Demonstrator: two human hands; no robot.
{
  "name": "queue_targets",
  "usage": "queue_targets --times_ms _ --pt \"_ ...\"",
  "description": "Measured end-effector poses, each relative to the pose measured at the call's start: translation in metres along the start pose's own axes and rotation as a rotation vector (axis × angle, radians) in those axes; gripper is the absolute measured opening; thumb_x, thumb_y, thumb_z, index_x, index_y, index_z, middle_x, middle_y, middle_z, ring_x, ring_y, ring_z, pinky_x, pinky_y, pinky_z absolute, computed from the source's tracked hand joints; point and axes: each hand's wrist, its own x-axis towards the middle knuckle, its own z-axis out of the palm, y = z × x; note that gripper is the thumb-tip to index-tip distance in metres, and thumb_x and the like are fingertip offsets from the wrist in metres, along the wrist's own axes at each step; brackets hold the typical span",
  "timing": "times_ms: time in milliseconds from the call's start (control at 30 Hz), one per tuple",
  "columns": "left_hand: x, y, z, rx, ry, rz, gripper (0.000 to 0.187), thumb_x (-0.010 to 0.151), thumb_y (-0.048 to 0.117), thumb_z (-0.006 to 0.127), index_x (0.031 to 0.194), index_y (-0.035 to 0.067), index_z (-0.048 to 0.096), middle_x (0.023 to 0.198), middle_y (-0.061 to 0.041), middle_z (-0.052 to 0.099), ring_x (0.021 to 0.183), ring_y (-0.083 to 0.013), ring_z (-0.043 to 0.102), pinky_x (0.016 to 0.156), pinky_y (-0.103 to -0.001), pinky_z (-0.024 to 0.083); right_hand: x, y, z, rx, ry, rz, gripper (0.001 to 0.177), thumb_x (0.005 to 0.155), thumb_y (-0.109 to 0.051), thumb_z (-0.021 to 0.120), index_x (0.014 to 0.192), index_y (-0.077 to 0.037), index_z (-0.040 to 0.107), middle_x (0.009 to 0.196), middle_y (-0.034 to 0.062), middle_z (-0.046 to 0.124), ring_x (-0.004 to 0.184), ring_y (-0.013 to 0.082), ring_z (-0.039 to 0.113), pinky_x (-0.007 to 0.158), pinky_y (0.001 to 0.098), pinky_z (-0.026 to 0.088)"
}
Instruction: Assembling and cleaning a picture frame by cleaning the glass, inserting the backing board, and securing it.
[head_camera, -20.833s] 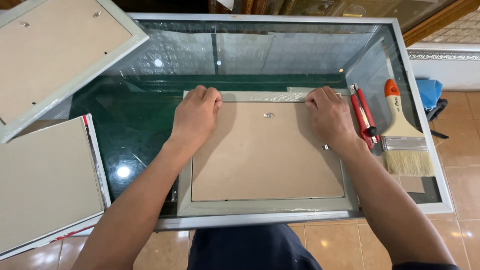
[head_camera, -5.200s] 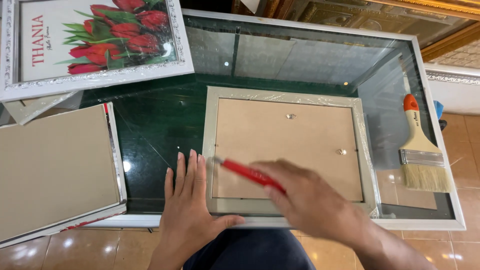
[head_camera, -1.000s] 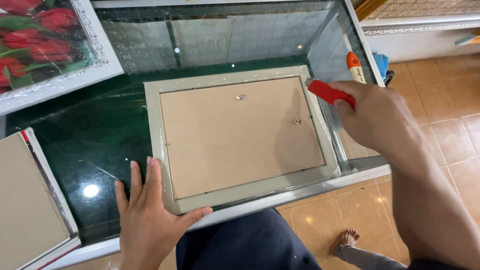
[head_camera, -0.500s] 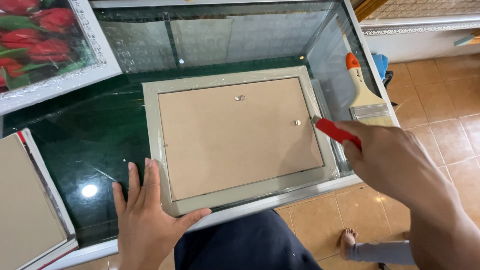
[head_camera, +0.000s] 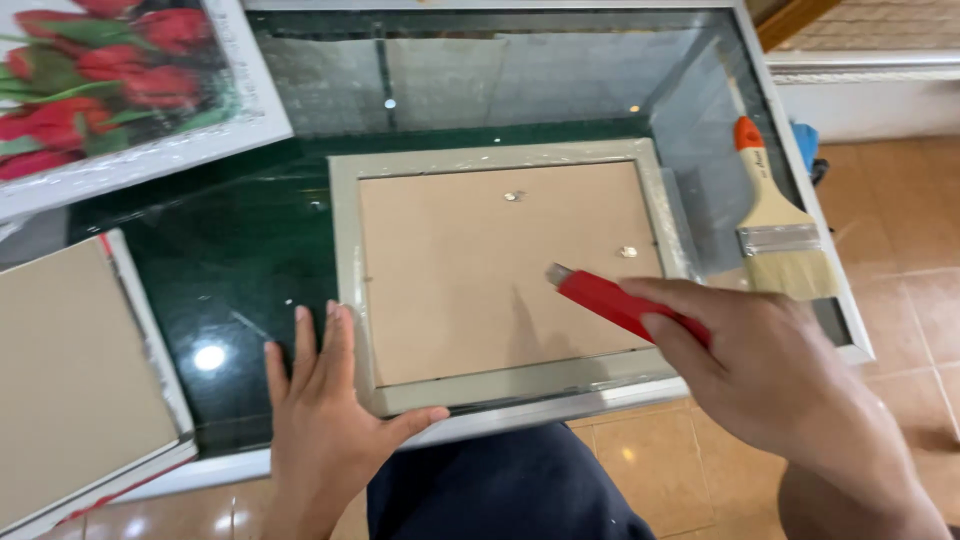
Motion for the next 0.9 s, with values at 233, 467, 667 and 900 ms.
queue_targets --times_ms 233,467,667,900 --pt "0.002 0.007 -0.012 -0.029 -0.06 -0.006 0.144 0.047 0.082 0.081 0.148 -0.01 0.035 0.151 -0.033 0.042 0.149 -0.0461 0.021 0.118 -0.063 0.006 0.076 -0.101 0.048 0.317 0.127 -0.632 0.036 0.092 -0.019 0.058 0.124 -0.013 0.072 0.092 0.0186 0.075 0.078 0.0376 0.071 0.072 0.0452 0.054" --pt "-0.003 0.003 -0.013 -0.098 0.034 0.065 0.138 0.051 0.077 0.083 0.146 -0.012 0.036 0.15 -0.03 0.045 0.149 -0.0437 0.024 0.119 -0.061 0.009 0.091 -0.126 0.067 0.398 0.096 -0.734 0.042 0.091 -0.019 0.056 0.13 -0.006 0.064 0.097 0.0224 0.074 0.083 0.0371 0.073 0.076 0.045 0.056" --pt "0.001 0.008 -0.021 -0.149 -0.018 0.017 0.145 0.049 0.075 0.085 0.146 -0.015 0.029 0.146 -0.034 0.043 0.147 -0.0449 0.023 0.117 -0.061 0.008 0.004 -0.108 0.041 0.189 -0.268 -0.71 0.047 0.088 -0.019 0.056 0.134 -0.016 0.065 0.09 0.0229 0.075 0.09 0.0408 0.071 0.08 0.0497 0.054" --pt "0.003 0.005 -0.013 -0.061 -0.096 0.008 0.146 0.048 0.081 0.084 0.148 -0.012 0.031 0.151 -0.033 0.041 0.152 -0.0475 0.02 0.119 -0.064 0.006 0.034 -0.085 0.037 0.204 -0.39 -0.89 0.039 0.091 -0.018 0.059 0.128 -0.011 0.068 0.107 0.0168 0.079 0.09 0.035 0.074 0.081 0.0444 0.057"
